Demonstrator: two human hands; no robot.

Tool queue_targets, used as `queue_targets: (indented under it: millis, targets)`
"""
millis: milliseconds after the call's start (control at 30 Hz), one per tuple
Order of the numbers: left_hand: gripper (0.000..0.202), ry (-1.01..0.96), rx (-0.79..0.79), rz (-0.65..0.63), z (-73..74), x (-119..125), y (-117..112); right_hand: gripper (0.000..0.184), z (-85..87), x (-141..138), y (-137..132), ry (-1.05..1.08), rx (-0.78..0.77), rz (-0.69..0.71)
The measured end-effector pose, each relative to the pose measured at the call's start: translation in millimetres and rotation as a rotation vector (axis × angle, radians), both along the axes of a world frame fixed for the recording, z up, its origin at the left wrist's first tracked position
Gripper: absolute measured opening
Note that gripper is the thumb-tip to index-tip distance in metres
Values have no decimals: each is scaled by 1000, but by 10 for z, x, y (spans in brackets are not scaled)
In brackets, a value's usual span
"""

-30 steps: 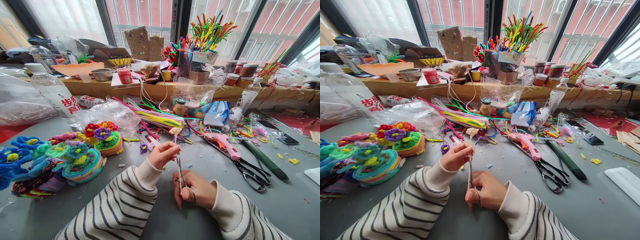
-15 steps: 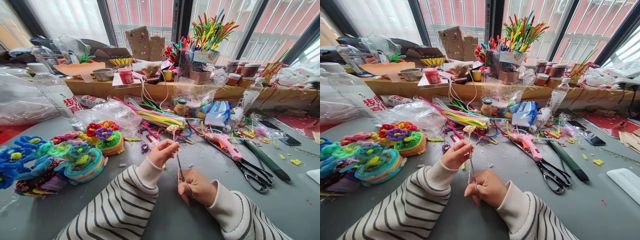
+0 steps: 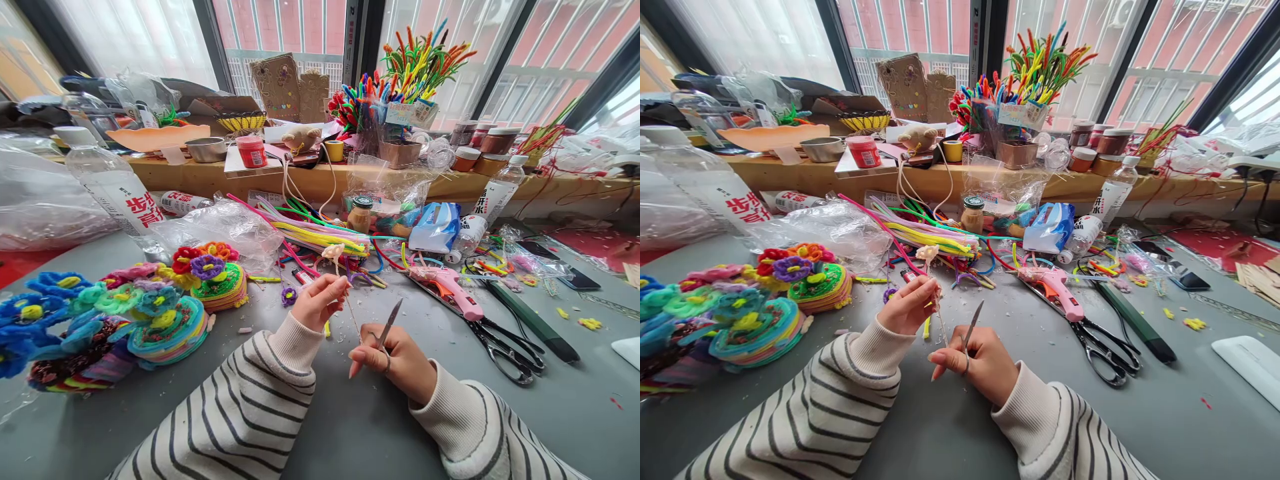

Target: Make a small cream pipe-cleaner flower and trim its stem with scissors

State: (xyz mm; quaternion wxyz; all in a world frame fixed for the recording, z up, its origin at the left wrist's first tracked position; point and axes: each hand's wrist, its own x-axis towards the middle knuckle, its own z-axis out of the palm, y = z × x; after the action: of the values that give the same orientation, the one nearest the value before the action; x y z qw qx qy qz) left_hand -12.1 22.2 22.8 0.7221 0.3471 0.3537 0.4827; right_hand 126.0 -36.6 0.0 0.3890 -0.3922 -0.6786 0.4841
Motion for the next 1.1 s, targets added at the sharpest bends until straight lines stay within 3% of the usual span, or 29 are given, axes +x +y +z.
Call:
queue_targets:
  millis: [200, 400, 500, 667, 1100]
  targets:
    - [27, 63, 28, -139, -9, 32, -20, 43, 0, 5, 6, 49, -14, -42]
    - [26, 19, 32, -42, 9, 20, -16, 79, -34, -8, 4, 25, 18, 163]
    - [26, -1, 34, -39, 9, 17, -9, 87, 23, -21, -13, -51, 36, 250]
    - [26, -3, 36, -62, -9, 25, -9, 81, 85, -34, -28, -68, 49, 395]
    - [29, 70, 38, -112, 8, 47, -31, 75, 18, -3, -25, -61, 11, 413]
